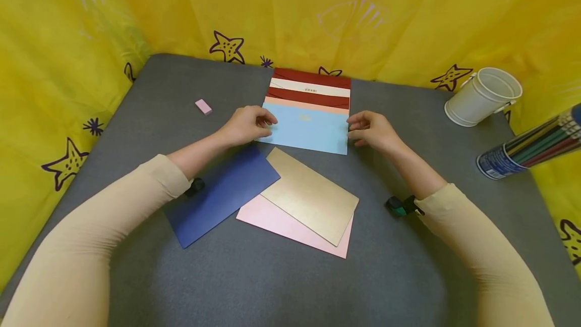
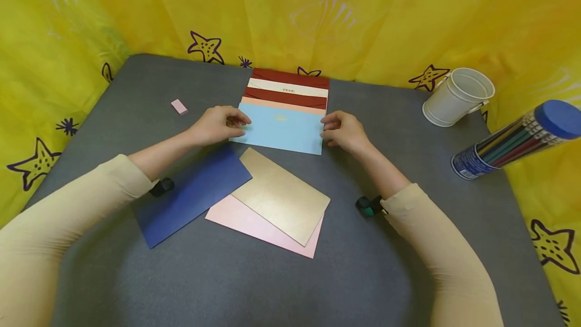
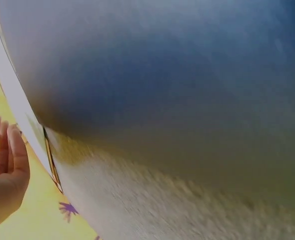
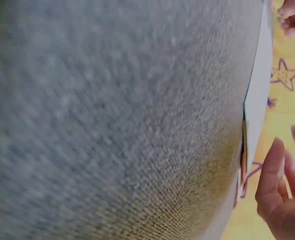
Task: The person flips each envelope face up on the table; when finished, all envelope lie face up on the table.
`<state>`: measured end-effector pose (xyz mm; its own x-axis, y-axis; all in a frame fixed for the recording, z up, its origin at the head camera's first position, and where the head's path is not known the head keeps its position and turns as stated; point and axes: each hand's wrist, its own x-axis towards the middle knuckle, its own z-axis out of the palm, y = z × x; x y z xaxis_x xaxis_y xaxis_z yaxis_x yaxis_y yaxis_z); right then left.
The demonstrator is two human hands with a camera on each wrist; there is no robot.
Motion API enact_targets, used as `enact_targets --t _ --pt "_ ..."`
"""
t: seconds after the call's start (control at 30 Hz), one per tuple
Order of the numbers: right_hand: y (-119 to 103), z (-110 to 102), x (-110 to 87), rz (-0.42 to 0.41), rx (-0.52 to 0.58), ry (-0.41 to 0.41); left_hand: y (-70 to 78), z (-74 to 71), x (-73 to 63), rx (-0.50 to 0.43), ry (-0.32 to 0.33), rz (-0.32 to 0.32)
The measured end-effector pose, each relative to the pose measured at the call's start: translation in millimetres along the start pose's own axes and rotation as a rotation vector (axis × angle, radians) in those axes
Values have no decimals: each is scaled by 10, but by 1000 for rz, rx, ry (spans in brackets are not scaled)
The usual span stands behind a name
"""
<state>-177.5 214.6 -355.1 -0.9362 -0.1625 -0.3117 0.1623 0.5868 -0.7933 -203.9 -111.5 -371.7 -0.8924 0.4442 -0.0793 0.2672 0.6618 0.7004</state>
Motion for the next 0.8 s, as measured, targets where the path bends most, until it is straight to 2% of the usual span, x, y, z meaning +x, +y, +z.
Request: enact_targets --t 0.3,0.4,0.53,0.8 --pt "9 105 -158 -112 -110 -200 167 187 -56 48 -201 181" --pt "28 160 -218 -161 -178 -281 220 230 -78 51 -269 216" --pt "59 233 -304 -230 -301 -341 252 267 -99 48 -326 229" --pt "76 383 -406 -312 -487 -369 226 301 -112 91 -352 216"
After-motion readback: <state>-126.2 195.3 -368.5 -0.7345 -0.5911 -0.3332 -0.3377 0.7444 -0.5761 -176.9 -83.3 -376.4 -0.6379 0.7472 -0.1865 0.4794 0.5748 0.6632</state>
